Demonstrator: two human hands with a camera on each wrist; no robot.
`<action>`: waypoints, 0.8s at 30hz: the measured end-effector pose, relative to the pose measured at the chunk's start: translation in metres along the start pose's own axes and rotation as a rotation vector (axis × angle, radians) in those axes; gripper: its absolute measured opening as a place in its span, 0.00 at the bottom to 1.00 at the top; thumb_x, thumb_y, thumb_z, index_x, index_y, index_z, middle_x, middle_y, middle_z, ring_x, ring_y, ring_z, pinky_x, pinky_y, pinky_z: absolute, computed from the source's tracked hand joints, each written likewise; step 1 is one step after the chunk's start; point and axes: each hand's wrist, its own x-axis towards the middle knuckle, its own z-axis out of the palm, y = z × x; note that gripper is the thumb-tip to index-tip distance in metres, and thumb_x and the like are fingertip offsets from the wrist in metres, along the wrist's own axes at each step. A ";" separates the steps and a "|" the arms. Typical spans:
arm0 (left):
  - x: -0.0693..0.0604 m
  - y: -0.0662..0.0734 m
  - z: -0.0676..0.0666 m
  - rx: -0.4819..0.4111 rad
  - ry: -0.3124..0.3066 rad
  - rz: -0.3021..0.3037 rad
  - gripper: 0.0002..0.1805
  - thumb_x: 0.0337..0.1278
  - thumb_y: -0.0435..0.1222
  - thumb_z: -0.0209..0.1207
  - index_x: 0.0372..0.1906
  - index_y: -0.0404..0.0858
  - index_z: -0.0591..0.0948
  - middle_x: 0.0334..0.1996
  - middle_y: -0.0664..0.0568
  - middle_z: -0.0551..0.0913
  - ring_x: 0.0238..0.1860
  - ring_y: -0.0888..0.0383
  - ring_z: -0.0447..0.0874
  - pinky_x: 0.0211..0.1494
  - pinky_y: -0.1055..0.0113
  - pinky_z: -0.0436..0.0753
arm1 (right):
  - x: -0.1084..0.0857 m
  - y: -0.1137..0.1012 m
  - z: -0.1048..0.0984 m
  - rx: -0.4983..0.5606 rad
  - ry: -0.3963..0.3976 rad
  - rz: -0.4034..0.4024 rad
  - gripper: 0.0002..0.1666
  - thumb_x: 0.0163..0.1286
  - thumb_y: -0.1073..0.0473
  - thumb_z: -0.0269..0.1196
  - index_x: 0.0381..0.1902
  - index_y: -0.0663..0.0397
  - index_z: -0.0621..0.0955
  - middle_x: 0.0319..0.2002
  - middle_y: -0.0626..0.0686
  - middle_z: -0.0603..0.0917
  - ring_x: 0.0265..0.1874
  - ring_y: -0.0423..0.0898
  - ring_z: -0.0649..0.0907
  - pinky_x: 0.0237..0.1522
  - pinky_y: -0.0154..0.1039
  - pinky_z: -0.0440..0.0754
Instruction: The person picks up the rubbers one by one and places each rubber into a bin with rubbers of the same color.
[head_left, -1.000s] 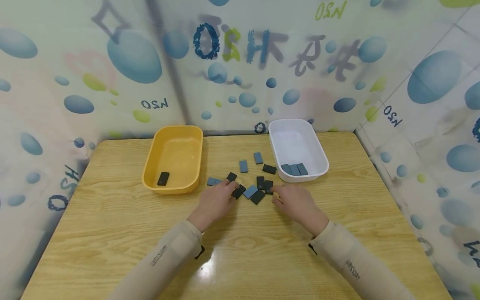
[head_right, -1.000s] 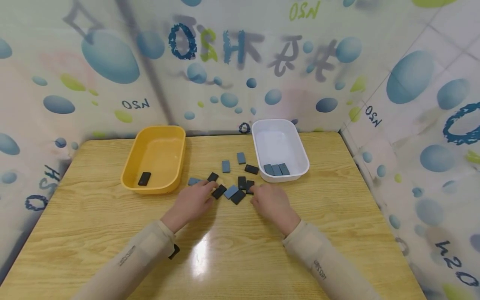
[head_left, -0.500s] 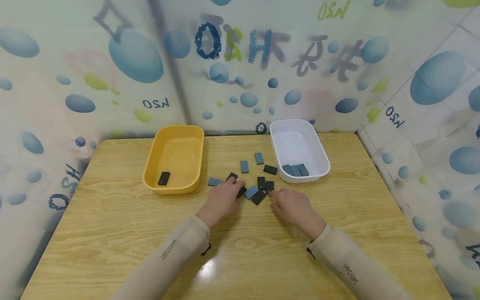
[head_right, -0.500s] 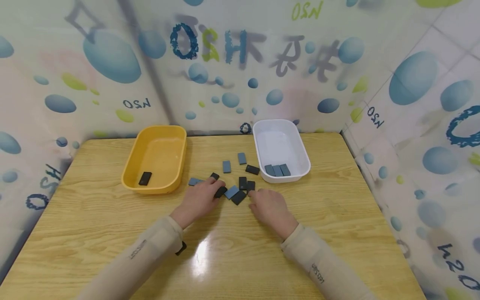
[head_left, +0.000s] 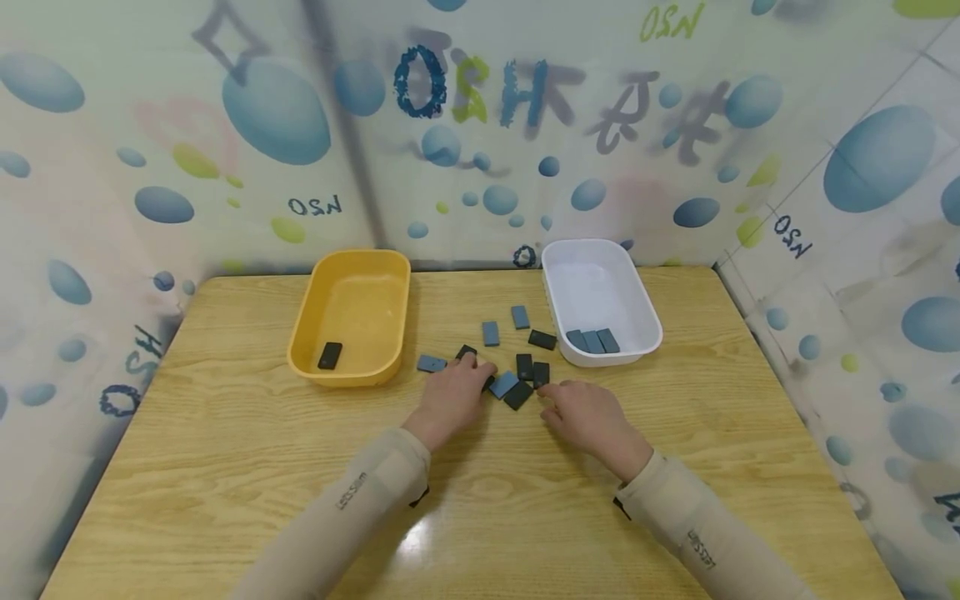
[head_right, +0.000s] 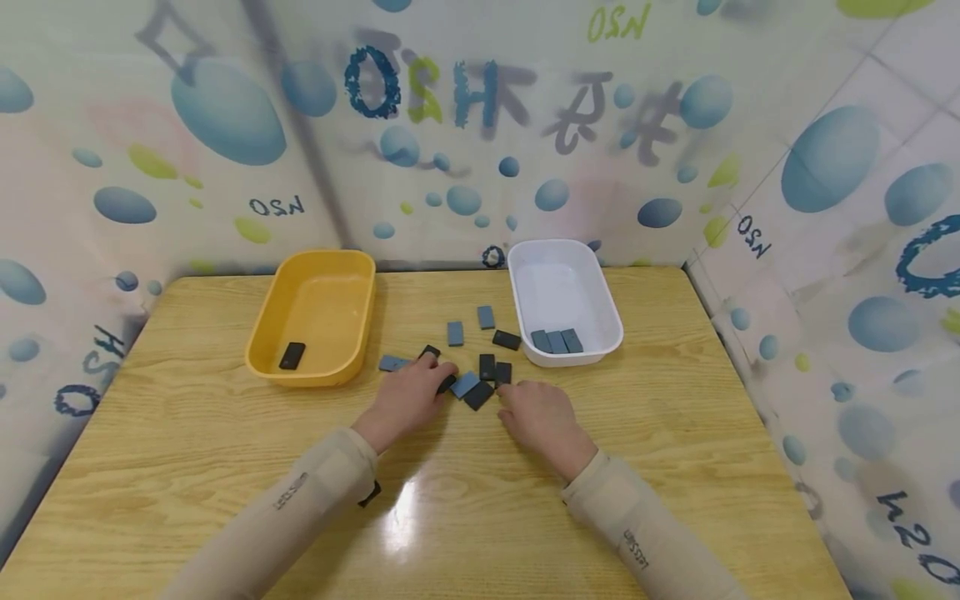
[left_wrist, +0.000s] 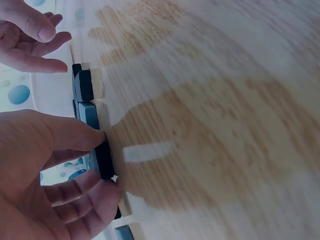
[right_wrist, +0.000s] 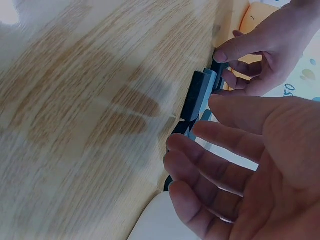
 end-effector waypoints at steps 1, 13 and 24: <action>0.001 0.000 0.000 -0.005 -0.005 -0.002 0.21 0.63 0.35 0.58 0.61 0.50 0.77 0.48 0.46 0.78 0.42 0.49 0.81 0.33 0.57 0.81 | 0.000 0.000 0.000 0.001 0.003 -0.002 0.18 0.66 0.53 0.64 0.52 0.50 0.83 0.41 0.54 0.87 0.37 0.50 0.86 0.35 0.47 0.83; 0.004 0.000 0.001 -0.052 -0.025 -0.013 0.21 0.59 0.35 0.60 0.58 0.47 0.78 0.49 0.42 0.80 0.44 0.45 0.82 0.42 0.53 0.83 | -0.001 0.001 0.001 -0.008 0.021 -0.014 0.18 0.66 0.52 0.65 0.52 0.49 0.83 0.39 0.53 0.87 0.35 0.49 0.86 0.33 0.46 0.82; 0.006 -0.001 0.002 -0.072 -0.015 -0.010 0.20 0.57 0.36 0.62 0.56 0.47 0.79 0.47 0.43 0.80 0.42 0.45 0.82 0.43 0.53 0.82 | -0.001 0.001 0.000 -0.007 0.027 -0.018 0.17 0.66 0.53 0.65 0.52 0.50 0.83 0.38 0.53 0.87 0.33 0.48 0.85 0.31 0.45 0.82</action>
